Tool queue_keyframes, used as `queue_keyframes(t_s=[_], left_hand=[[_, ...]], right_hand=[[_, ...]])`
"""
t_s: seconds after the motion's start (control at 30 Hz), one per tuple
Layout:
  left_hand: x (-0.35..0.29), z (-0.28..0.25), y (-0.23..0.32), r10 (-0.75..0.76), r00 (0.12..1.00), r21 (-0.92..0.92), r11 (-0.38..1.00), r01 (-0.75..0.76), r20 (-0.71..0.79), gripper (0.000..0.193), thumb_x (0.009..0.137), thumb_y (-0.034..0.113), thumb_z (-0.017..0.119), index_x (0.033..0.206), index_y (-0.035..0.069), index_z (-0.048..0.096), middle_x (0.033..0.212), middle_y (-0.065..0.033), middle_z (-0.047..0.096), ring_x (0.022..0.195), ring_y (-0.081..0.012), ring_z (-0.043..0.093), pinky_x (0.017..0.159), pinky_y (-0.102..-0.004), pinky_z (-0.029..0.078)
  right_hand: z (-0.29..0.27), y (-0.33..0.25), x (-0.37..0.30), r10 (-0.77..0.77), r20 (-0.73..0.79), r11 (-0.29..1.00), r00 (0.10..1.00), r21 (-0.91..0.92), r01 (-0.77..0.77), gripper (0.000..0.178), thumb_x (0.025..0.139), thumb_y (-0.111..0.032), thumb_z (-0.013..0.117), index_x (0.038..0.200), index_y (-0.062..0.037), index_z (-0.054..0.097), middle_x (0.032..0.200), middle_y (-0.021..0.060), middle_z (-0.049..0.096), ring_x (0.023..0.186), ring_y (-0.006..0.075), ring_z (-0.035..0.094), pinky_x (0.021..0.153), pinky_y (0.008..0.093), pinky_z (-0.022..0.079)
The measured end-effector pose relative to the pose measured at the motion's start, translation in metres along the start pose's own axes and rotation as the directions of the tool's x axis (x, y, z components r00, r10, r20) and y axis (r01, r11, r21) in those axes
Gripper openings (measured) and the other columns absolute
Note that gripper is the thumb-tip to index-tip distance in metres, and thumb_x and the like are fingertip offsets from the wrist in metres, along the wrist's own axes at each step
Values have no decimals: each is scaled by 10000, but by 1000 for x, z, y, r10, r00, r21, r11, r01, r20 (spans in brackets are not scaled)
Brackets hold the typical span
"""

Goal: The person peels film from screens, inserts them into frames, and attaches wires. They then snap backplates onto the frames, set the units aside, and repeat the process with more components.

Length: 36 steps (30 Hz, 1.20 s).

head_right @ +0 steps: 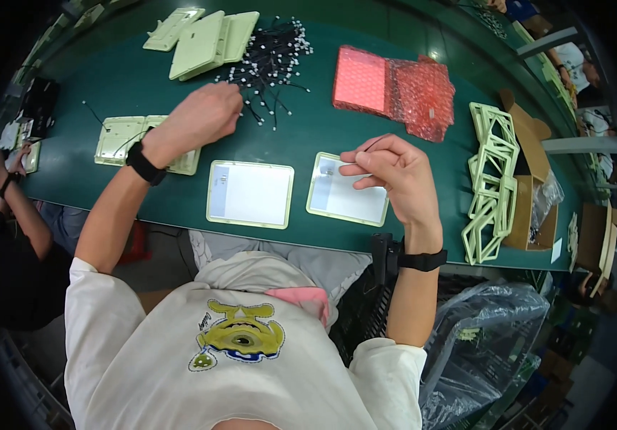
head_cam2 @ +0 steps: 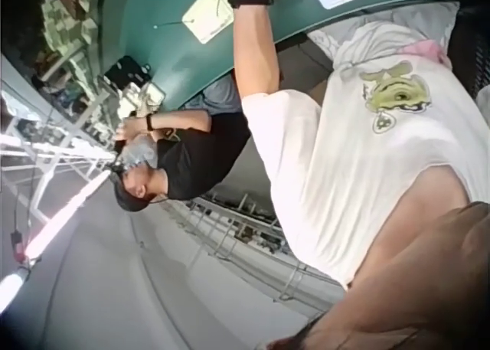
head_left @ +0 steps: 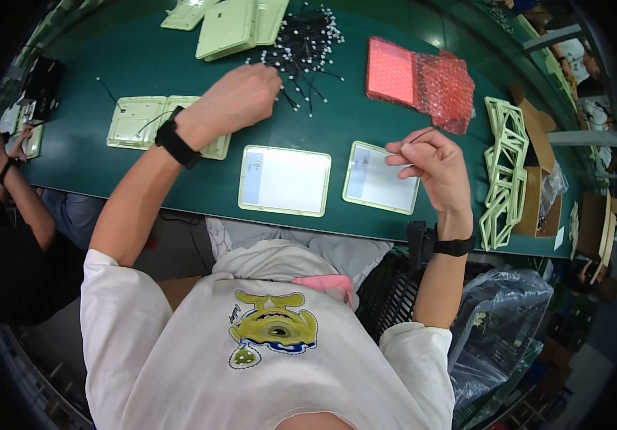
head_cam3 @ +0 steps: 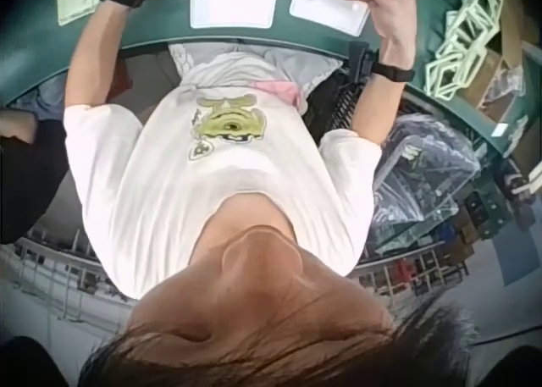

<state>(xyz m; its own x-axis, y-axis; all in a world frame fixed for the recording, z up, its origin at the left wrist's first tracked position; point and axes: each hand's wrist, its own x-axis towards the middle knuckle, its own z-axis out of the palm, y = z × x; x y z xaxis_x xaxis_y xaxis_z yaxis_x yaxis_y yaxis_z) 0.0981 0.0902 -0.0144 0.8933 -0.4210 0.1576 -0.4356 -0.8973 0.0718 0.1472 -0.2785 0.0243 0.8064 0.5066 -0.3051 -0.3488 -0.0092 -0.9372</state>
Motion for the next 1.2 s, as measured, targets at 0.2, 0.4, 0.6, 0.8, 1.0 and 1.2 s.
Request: queue_keyframes(t_s=[0.2, 0.4, 0.6, 0.8, 1.0, 1.2], left_hand=[[-12, -65, 33, -183, 983, -500, 848, 176, 36, 104, 963, 53, 674, 950, -33, 615, 937, -184, 650, 859, -373, 654, 763, -448, 532], [-37, -52, 42, -119, 986, -603, 780, 166, 118, 101, 992, 50, 653, 992, -46, 622, 933, -203, 661, 830, -394, 652, 749, -447, 536], [-52, -45, 40, -136, 964, -543, 804, 242, 229, 124, 994, 75, 654, 1007, -48, 640, 953, -209, 672, 873, -395, 661, 794, -449, 541], [-58, -39, 40, -136, 952, -523, 810, 266, 274, 142, 990, 90, 647, 992, -52, 641, 960, -209, 679, 895, -401, 661, 821, -455, 539], [-59, -31, 39, -104, 964, -514, 829, 221, 246, 135, 972, 79, 643, 972, -55, 634, 958, -214, 680, 894, -414, 655, 828, -454, 538], [-60, -29, 40, -97, 969, -508, 837, 202, 226, 127, 967, 71, 636, 958, -54, 625, 945, -217, 674, 892, -421, 649, 832, -460, 534]], right_hand=[[5, 32, 2, -65, -53, 931, 996, -362, 42, 107, 960, -14, 758, 1026, 70, 752, 985, 144, 782, 770, 150, 739, 689, 259, 585], [22, 39, 4, -74, -30, 794, 997, -607, 41, 117, 972, 14, 724, 1054, 87, 764, 934, 135, 781, 790, 136, 743, 701, 267, 598], [26, 44, 4, -141, -57, 793, 988, -604, 78, 132, 976, 20, 708, 1055, 106, 768, 959, 117, 781, 787, 131, 742, 690, 268, 609], [32, 44, 4, -221, -18, 722, 975, -676, 151, 116, 971, 30, 706, 1032, 106, 770, 965, 115, 779, 771, 138, 745, 666, 260, 606], [36, 43, 2, -270, 29, 613, 962, -765, 195, 117, 968, 24, 711, 1022, 116, 759, 936, 120, 773, 724, 154, 752, 632, 270, 604], [37, 43, 0, -287, 61, 526, 956, -824, 211, 110, 964, 13, 711, 1004, 110, 746, 916, 133, 770, 716, 178, 767, 633, 291, 608]])
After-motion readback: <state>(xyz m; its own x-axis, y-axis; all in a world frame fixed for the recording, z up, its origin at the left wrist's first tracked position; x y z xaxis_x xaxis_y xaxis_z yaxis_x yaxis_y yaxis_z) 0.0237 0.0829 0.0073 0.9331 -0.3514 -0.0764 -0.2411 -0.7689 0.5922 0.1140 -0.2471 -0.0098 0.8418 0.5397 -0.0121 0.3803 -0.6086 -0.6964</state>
